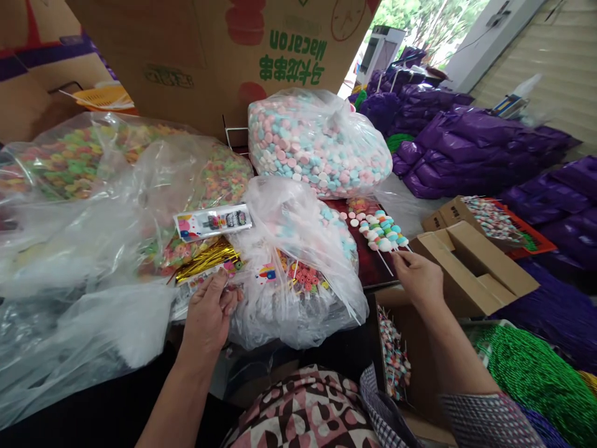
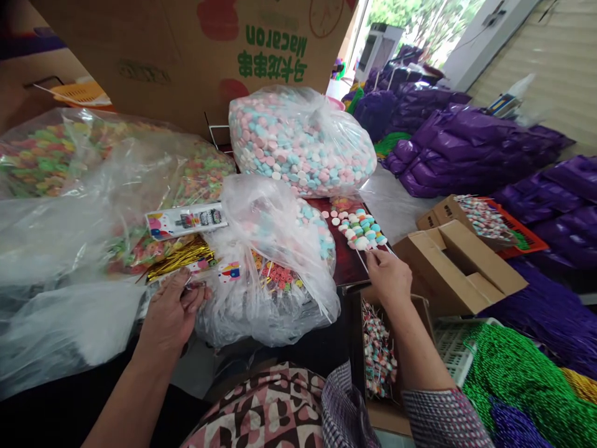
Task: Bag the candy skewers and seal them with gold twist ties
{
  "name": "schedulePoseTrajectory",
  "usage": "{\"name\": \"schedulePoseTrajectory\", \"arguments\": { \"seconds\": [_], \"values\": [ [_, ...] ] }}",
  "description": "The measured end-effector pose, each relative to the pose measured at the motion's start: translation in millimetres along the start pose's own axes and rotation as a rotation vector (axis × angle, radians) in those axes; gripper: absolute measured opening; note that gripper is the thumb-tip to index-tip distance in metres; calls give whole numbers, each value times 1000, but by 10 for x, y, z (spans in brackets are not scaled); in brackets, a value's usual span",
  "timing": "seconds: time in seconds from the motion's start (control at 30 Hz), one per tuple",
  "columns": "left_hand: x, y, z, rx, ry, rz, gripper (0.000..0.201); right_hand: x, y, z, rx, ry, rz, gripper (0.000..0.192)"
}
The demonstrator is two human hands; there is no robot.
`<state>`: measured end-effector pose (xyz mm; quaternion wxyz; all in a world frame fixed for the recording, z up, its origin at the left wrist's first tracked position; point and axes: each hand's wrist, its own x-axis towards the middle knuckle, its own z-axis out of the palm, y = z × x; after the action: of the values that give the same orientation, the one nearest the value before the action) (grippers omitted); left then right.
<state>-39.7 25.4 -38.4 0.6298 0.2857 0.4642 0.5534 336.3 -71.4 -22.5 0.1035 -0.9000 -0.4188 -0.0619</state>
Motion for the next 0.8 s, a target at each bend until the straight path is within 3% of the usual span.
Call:
{"name": "schedulePoseTrajectory", "arguments": {
  "seconds": [0.07, 0.17, 0.33, 0.5, 0.8],
  "values": [
    [20, -17, -4, -16, -5, -1, 36, 117, 46, -103, 16, 47, -62, 36],
    [38, -39, -5, -29, 0, -14, 35, 362, 12, -247, -88, 19, -125, 37],
    [47, -42, -16, -45, -23, -33, 36, 715, -238, -434, -270, -73, -203, 37],
    [37, -15, -10, -59, -10, -49, 35, 889, -513, -586, -362, -104, -229, 38],
    [24, -7, -9, -60, -14, -61, 34, 1117, -663, -593, -387, -180, -293, 39]
  ]
}}
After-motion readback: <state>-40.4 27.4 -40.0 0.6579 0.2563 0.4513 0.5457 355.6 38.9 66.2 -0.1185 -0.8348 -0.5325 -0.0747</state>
